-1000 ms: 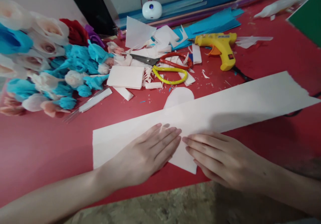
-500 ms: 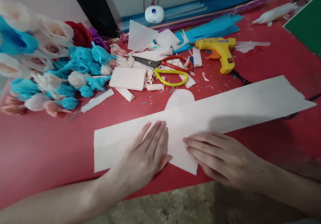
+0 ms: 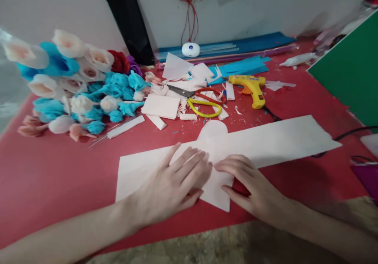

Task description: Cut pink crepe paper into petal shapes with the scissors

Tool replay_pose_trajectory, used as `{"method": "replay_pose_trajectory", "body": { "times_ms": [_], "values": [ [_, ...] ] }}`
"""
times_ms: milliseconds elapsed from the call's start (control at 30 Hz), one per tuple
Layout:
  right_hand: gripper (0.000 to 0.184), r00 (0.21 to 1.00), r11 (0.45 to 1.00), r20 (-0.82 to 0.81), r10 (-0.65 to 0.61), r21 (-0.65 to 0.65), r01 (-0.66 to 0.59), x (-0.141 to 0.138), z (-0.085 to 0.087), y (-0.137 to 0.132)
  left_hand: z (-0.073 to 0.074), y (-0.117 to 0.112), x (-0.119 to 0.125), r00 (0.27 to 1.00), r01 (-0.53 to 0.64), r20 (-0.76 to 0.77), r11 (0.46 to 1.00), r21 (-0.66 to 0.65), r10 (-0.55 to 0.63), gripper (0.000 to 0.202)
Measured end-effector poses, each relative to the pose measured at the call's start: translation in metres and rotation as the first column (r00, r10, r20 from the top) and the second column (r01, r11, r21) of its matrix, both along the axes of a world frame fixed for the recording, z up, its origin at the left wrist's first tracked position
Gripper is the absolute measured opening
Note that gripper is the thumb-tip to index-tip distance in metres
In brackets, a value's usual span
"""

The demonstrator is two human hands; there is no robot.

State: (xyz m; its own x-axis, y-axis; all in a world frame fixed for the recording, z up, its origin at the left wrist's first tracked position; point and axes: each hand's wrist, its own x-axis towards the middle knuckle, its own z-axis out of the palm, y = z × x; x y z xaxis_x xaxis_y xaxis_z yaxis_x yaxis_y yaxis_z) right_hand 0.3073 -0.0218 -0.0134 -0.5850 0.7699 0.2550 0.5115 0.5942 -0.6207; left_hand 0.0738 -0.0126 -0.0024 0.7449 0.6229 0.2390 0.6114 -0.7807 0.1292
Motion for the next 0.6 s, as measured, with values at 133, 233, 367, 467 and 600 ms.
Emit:
{"method": "replay_pose_trajectory", "body": {
  "times_ms": [133, 233, 367, 467, 600],
  "values": [
    [0.033, 0.995, 0.997, -0.079, 0.057, -0.04, -0.061, -0.003, -0.002, 0.004, 0.005, 0.009, -0.004, 0.987, 0.106, 0.14, 0.971, -0.215, -0.077, 0.026],
    [0.031, 0.995, 0.992, -0.044, 0.092, -0.077, -0.095, -0.007, 0.001, 0.006, 0.007, 0.012, -0.006, 0.984, 0.1, 0.173, 0.934, -0.344, -0.042, 0.019],
    [0.02, 0.992, 0.98, -0.039, 0.118, -0.16, -0.123, -0.012, 0.009, 0.008, 0.006, 0.015, -0.008, 0.972, 0.12, 0.236, 0.898, -0.424, -0.019, 0.015],
    [0.017, 0.986, 0.964, -0.128, 0.108, -0.229, -0.135, -0.015, 0.015, 0.011, 0.005, 0.015, -0.009, 0.964, 0.133, 0.266, 0.893, -0.431, -0.015, 0.016],
    [0.02, 0.973, 0.899, -0.191, 0.126, -0.393, -0.194, -0.016, 0.024, 0.017, 0.004, 0.015, -0.009, 0.954, 0.161, 0.3, 0.867, -0.471, -0.014, 0.008]
  ]
}}
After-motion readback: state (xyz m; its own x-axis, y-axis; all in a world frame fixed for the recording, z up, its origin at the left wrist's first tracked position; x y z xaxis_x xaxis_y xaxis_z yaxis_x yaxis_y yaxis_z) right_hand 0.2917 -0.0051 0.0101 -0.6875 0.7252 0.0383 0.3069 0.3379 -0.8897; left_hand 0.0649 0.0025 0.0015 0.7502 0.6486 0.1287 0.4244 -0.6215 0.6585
